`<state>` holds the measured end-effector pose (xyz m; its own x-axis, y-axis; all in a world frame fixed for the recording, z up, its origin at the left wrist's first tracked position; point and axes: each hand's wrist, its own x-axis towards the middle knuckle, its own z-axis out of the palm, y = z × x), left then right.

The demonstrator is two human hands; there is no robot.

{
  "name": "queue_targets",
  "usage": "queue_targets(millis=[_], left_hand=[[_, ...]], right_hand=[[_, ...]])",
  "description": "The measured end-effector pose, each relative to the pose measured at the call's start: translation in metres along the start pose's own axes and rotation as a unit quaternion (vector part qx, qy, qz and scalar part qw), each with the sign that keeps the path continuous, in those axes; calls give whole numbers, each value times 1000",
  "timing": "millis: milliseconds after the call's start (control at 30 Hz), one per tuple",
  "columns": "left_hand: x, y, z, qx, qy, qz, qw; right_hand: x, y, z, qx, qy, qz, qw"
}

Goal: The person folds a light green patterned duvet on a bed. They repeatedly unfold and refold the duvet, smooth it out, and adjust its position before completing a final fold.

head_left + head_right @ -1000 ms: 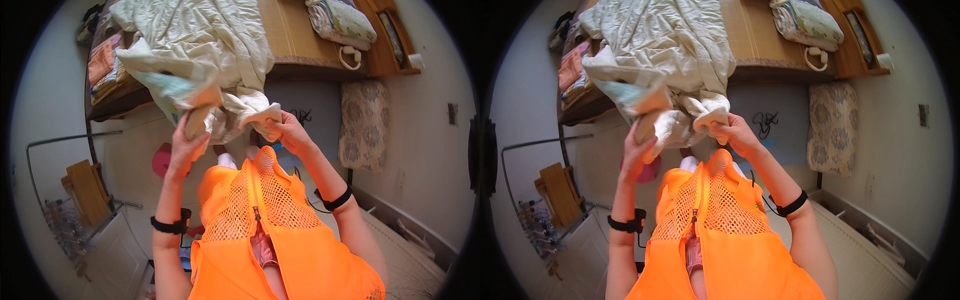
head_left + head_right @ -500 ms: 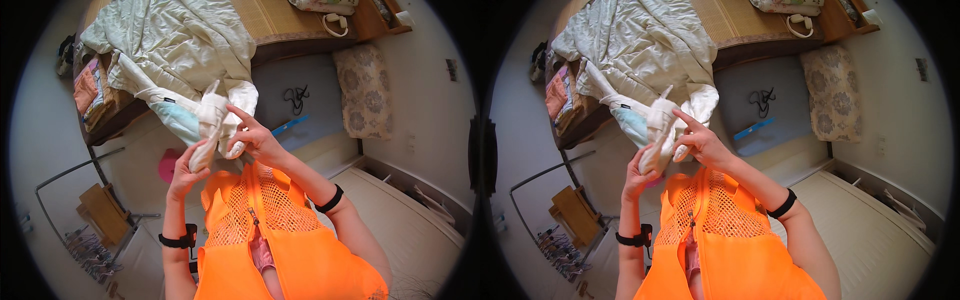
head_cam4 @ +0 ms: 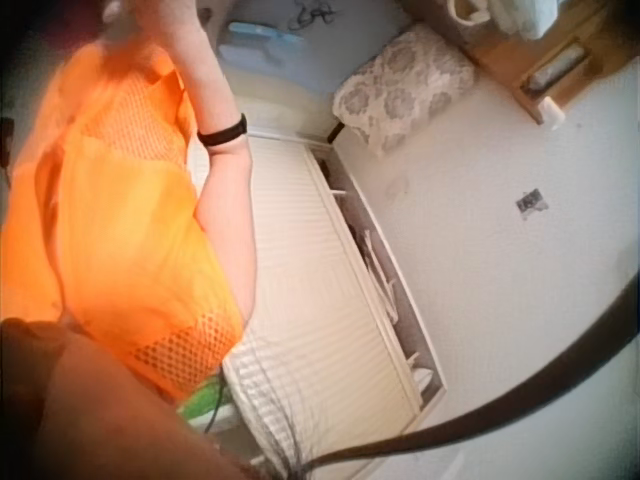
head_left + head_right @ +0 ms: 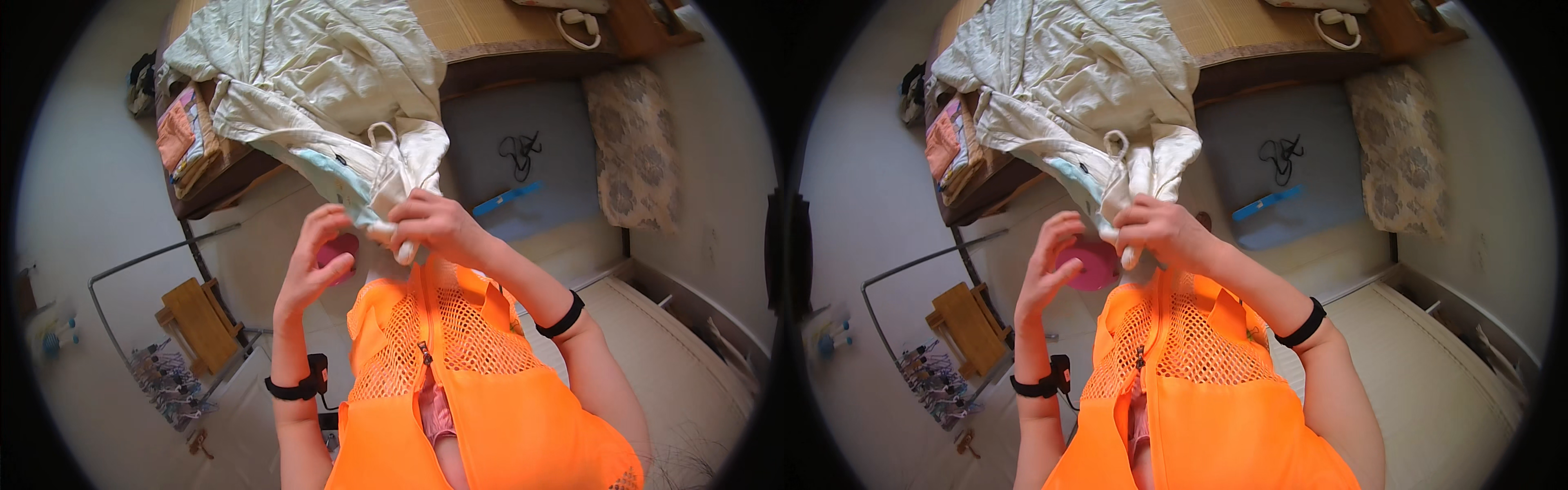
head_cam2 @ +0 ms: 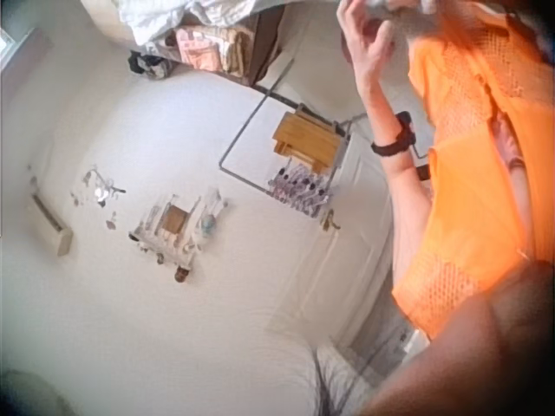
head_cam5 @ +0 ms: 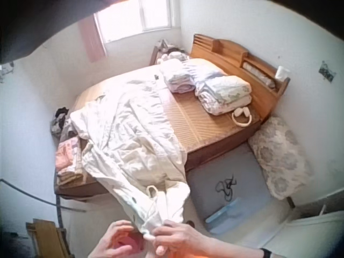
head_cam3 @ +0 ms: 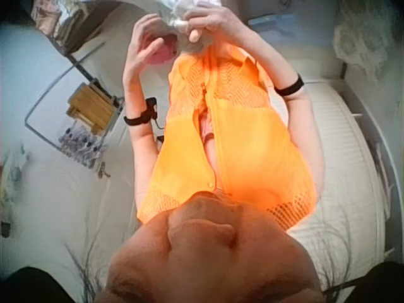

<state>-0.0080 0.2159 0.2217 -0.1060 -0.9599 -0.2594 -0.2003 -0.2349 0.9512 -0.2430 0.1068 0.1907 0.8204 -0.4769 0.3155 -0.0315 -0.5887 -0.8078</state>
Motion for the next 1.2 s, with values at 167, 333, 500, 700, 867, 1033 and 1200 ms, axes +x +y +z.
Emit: queue_targets(millis=[167, 333, 500, 700, 867, 1033, 1200], left_hand=[[27, 4, 37, -89, -149, -12, 985], [47, 3, 60, 19, -119, 11, 993], [50, -8, 41, -82, -132, -36, 987], [47, -24, 25, -215, -39, -90, 972], [34, -27, 35, -129, -82, -59, 987], [30, -42, 30, -20, -86, 105, 991], [29, -46, 9, -83, -162, 87, 979]], right_hand=[[-18, -19, 0, -149, -1, -75, 986], [-34, -28, 17, -10, 147, 32, 989], [-14, -43, 41, -124, 352, 189, 908], [-29, -45, 56, 53, 224, 467, 854], [-18, -36, 73, 181, 288, 384, 858], [-6, -35, 87, 277, 316, 423, 802], [-24, -31, 91, 322, 354, 394, 785]])
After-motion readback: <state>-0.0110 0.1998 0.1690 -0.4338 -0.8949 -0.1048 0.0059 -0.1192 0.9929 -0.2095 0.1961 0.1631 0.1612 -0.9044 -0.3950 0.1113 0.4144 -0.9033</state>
